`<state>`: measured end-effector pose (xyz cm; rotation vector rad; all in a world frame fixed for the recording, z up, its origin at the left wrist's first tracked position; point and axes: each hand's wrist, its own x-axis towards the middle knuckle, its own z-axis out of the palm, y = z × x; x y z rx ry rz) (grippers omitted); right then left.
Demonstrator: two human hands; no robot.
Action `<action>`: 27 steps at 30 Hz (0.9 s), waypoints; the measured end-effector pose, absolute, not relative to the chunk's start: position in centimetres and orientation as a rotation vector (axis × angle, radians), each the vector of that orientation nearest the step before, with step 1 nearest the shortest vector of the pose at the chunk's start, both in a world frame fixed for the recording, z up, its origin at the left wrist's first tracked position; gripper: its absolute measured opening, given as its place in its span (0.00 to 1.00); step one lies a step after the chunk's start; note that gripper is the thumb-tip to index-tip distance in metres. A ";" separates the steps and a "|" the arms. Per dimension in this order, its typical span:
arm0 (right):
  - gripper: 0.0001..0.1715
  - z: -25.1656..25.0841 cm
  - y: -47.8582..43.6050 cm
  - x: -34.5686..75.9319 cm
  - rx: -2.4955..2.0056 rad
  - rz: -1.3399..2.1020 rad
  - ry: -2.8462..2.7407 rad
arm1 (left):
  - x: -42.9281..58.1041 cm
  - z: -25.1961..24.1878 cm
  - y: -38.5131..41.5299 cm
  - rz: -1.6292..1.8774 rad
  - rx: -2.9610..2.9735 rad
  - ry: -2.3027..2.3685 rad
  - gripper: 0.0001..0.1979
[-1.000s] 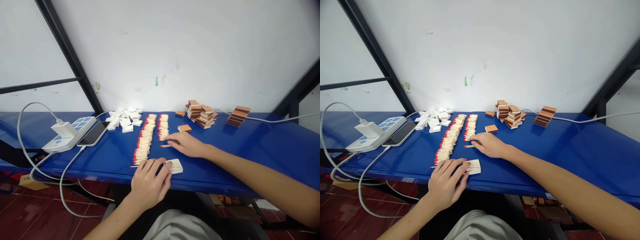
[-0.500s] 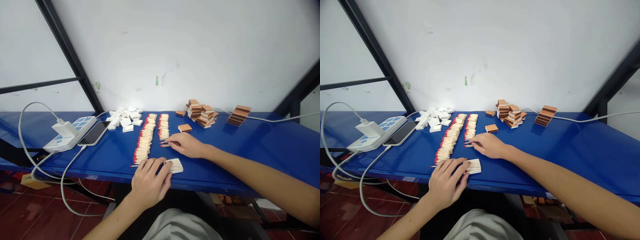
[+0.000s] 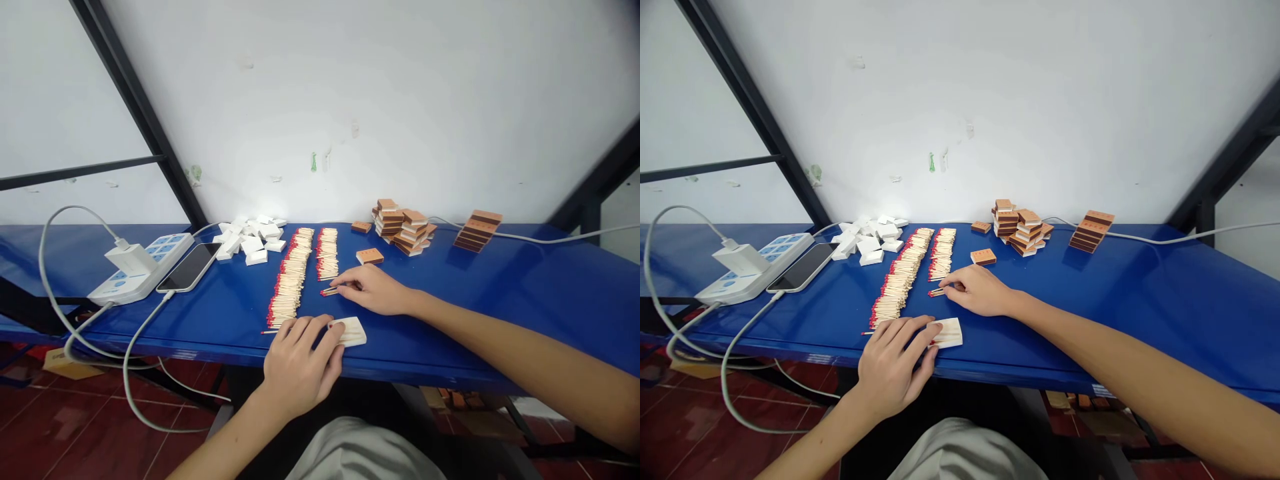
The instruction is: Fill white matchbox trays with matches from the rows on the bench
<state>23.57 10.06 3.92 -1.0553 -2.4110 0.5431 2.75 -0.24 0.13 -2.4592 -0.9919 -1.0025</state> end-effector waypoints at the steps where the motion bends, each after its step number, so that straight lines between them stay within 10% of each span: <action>1: 0.16 3.9 10.1 23.6 -1.063 0.579 -2.391 | 2.7 0.1 -0.2 -1.002 -2.459 -0.992 0.12; 27: 0.13 3.4 10.5 23.5 -1.067 0.592 -2.287 | 2.8 0.2 -0.2 -1.000 -2.440 -0.990 0.12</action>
